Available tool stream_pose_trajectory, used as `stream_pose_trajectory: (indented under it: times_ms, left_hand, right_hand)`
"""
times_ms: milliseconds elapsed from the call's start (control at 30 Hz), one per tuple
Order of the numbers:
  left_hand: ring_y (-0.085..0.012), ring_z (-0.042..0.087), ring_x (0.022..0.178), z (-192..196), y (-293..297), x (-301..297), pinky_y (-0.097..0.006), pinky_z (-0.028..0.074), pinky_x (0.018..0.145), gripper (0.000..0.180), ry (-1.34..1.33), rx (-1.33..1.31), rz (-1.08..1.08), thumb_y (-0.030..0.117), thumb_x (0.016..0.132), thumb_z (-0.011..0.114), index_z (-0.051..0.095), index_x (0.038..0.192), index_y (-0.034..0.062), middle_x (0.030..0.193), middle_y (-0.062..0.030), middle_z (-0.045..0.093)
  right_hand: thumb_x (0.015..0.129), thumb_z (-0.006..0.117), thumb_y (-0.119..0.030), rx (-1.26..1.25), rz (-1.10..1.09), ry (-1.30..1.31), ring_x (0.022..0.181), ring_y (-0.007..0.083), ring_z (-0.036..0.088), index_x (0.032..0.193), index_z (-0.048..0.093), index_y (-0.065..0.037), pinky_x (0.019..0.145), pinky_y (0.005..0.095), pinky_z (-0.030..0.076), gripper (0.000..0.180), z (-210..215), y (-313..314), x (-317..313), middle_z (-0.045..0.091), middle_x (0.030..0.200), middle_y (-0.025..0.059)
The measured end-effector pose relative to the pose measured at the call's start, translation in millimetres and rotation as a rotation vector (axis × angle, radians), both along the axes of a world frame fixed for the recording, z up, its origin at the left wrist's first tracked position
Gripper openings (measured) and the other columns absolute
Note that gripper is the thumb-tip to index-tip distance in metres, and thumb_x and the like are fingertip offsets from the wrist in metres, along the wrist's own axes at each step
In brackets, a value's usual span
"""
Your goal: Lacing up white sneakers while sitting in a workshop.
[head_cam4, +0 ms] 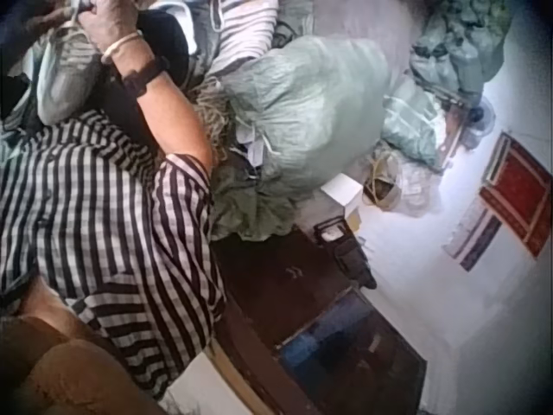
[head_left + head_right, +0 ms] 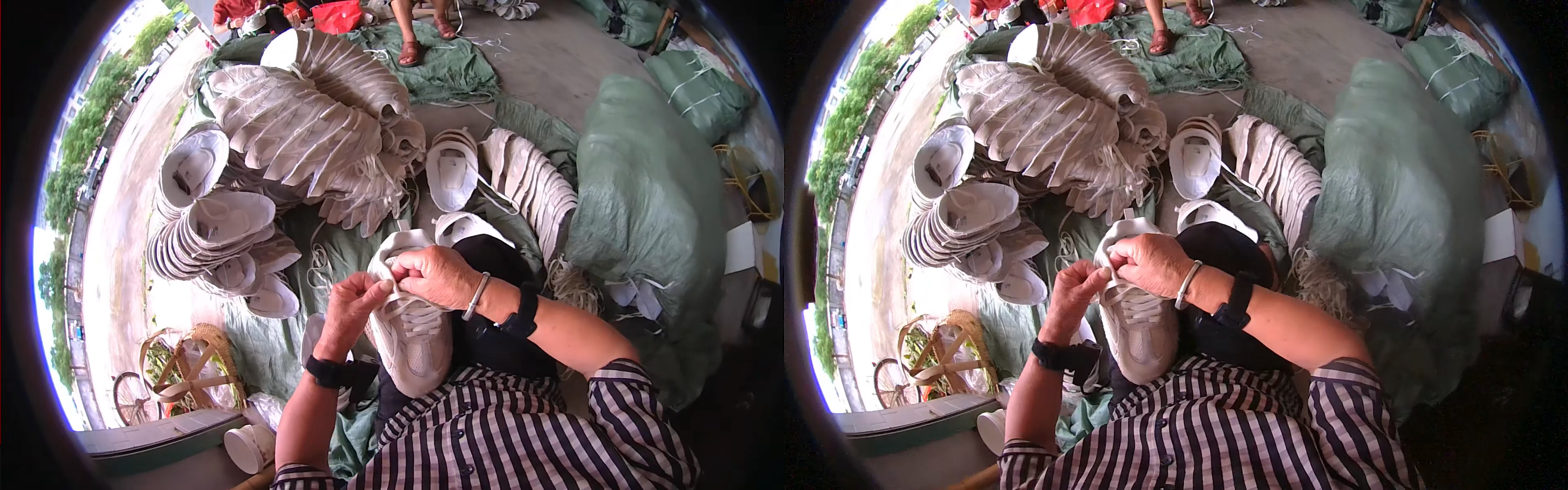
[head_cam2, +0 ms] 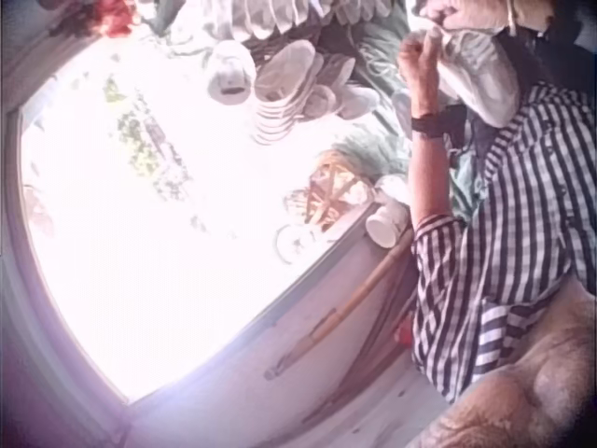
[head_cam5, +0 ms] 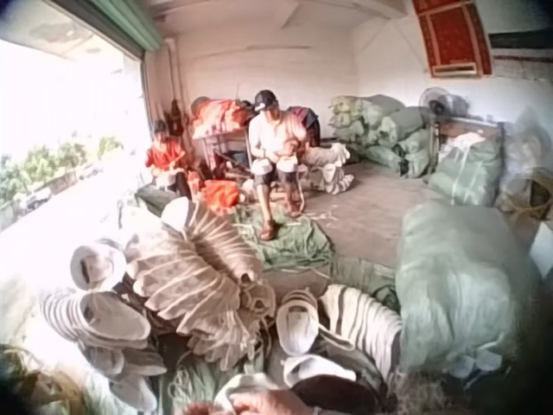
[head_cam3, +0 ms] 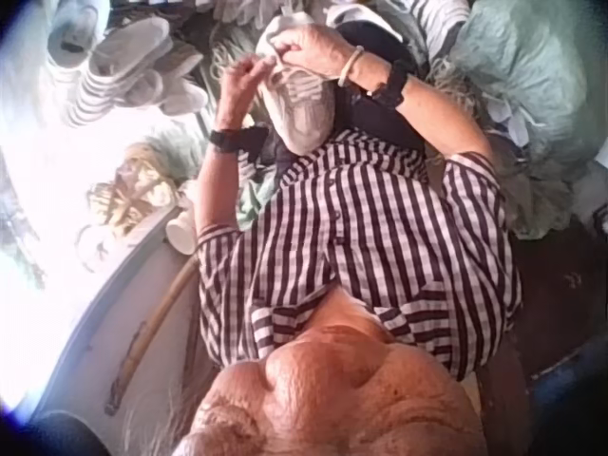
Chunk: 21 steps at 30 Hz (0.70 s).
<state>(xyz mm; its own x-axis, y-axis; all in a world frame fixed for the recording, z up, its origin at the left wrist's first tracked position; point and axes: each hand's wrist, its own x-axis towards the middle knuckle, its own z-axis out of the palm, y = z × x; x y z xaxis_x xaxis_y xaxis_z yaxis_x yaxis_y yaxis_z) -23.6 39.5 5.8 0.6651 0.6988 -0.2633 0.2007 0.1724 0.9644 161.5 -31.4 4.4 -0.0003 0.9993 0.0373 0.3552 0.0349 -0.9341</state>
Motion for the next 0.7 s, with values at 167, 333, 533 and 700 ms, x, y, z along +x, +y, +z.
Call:
stream_pose_trajectory:
  times_ms: [167,333,533,700]
  left_hand:
    - [-0.0032,0.045,0.064,5,3,-3,-0.019,0.036,0.059,0.026,0.098,-0.083,-0.037,0.029,0.086,0.063,0.061,0.078,0.0045,0.07,0.0046,0.055]
    - [-0.0034,0.043,0.065,13,0,-2,-0.02,0.034,0.061,0.032,0.049,-0.165,-0.065,0.035,0.091,0.054,0.063,0.092,0.0042,0.074,0.0054,0.054]
    - [-0.0039,0.047,0.072,10,-11,-6,-0.021,0.037,0.07,0.027,-0.01,-0.126,-0.02,0.027,0.092,0.053,0.062,0.086,0.0031,0.079,0.0051,0.057]
    - [-0.0102,0.044,0.071,0,-10,-18,-0.026,0.032,0.074,0.035,0.01,-0.063,-0.013,0.027,0.09,0.053,0.053,0.061,0.0066,0.068,0.001,0.051]
  right_hand:
    - [0.077,0.061,-0.011,0.104,-0.041,-0.105,0.064,0.0158,0.061,0.082,0.062,-0.003,0.06,0.0289,0.047,0.009,-3,4,10,0.062,0.068,0.008]
    - [0.077,0.061,-0.011,0.154,-0.274,-0.22,0.066,0.0211,0.061,0.079,0.061,-0.001,0.063,0.0312,0.047,0.01,-22,-1,85,0.062,0.073,0.0119]
    - [0.079,0.065,-0.016,0.168,-0.538,-0.338,0.055,0.018,0.059,0.075,0.061,-0.001,0.053,0.0299,0.046,0.016,-39,-30,84,0.061,0.064,0.0095]
    - [0.084,0.062,-0.021,-0.262,-0.156,0.077,0.046,0.0063,0.051,0.07,0.061,-0.002,0.044,0.0222,0.04,0.024,3,-38,46,0.056,0.053,0.0007]
